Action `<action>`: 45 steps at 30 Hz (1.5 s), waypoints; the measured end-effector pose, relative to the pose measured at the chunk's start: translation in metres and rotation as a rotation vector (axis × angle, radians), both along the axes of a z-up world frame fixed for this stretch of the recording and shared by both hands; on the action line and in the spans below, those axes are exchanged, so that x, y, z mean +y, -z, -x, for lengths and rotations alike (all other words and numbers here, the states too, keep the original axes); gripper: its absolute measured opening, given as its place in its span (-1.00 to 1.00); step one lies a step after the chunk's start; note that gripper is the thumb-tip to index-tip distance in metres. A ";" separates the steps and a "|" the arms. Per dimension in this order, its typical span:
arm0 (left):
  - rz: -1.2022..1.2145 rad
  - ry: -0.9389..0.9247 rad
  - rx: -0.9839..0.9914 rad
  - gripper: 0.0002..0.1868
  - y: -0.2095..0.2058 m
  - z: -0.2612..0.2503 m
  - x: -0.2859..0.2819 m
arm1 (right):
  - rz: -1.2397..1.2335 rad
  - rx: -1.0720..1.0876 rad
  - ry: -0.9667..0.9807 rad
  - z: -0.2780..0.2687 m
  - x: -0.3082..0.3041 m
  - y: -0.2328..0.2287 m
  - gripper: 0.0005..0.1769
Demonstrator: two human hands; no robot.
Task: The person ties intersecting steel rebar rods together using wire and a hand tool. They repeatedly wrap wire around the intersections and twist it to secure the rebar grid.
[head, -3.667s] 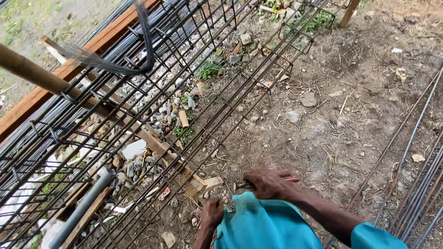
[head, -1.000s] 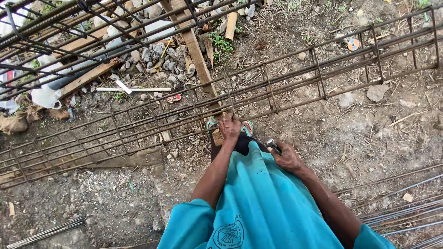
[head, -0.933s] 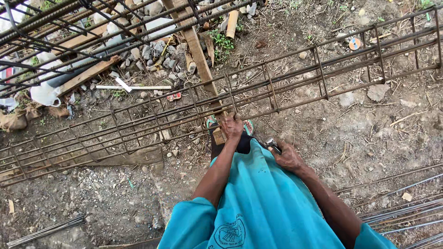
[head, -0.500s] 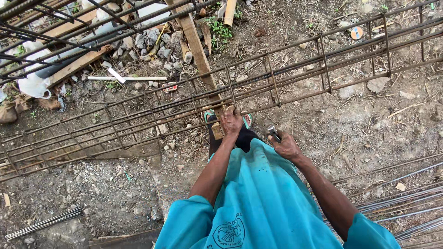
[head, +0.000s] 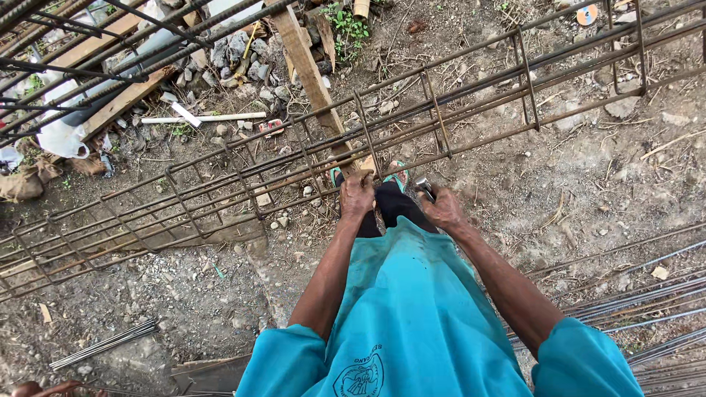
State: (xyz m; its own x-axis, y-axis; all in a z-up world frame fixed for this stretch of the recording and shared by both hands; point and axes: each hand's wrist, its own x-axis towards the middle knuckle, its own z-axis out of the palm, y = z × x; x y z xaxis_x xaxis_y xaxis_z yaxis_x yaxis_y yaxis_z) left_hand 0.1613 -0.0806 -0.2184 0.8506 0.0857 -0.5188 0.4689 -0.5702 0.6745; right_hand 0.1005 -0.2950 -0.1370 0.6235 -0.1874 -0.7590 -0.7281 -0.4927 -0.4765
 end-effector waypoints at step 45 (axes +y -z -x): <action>0.800 -0.628 0.255 -0.67 0.000 -0.011 -0.023 | -0.516 -0.105 0.686 -0.021 0.080 0.120 -0.50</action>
